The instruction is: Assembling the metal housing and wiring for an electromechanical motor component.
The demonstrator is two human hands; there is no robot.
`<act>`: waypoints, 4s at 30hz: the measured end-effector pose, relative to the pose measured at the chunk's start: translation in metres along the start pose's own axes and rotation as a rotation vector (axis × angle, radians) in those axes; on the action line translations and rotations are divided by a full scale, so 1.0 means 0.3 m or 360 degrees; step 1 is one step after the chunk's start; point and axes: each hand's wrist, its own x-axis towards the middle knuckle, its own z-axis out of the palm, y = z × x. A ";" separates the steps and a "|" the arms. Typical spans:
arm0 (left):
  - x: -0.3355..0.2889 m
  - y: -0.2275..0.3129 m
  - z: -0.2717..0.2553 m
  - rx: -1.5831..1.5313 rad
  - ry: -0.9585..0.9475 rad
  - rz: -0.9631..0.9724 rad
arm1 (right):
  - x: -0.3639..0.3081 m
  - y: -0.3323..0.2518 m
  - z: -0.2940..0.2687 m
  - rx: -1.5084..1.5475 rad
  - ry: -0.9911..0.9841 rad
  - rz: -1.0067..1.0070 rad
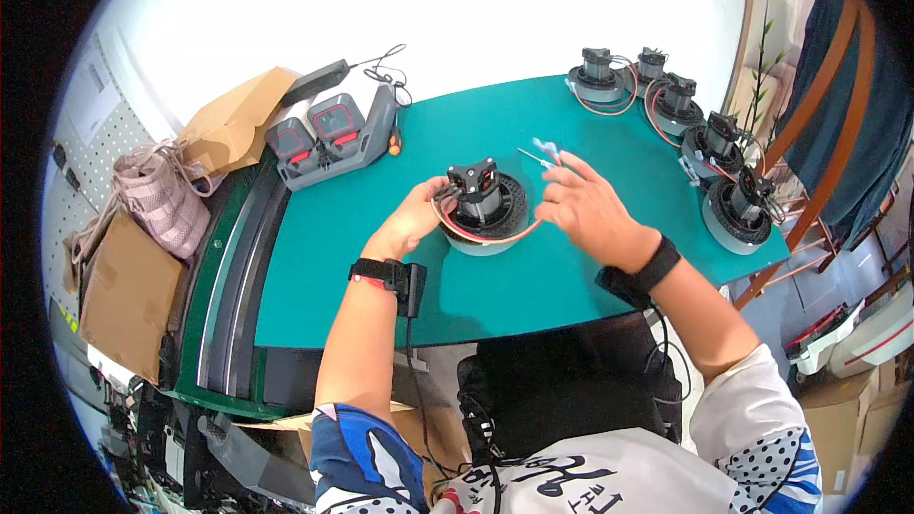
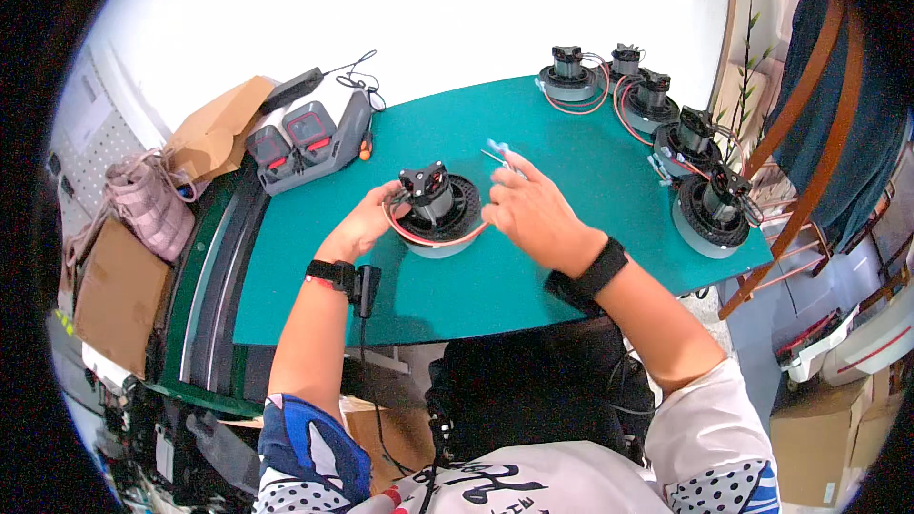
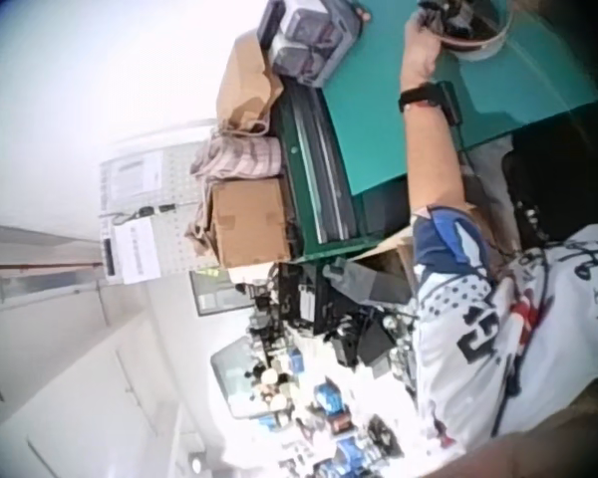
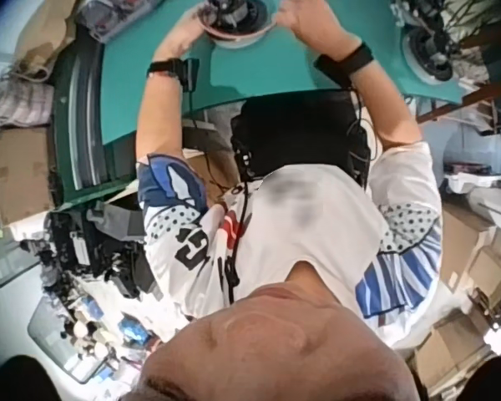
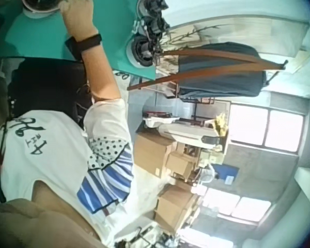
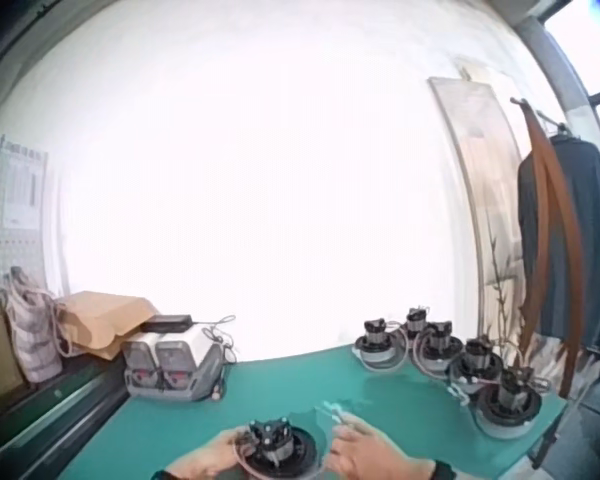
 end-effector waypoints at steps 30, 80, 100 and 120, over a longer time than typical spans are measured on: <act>0.017 0.095 0.016 0.0252 -0.0015 -0.0044 | 0.068 0.002 0.140 0.1080 -0.0334 0.0448; -0.173 0.074 0.009 0.0119 0.0416 0.0143 | 0.100 -0.148 0.194 0.1061 0.0405 0.1128; -0.016 -0.058 -0.068 -0.0192 0.0361 -0.0389 | -0.197 0.413 0.070 0.0375 0.0438 0.1689; -0.043 -0.018 -0.041 -0.0059 0.0196 -0.0365 | -0.027 0.682 0.371 0.0006 0.0641 0.1817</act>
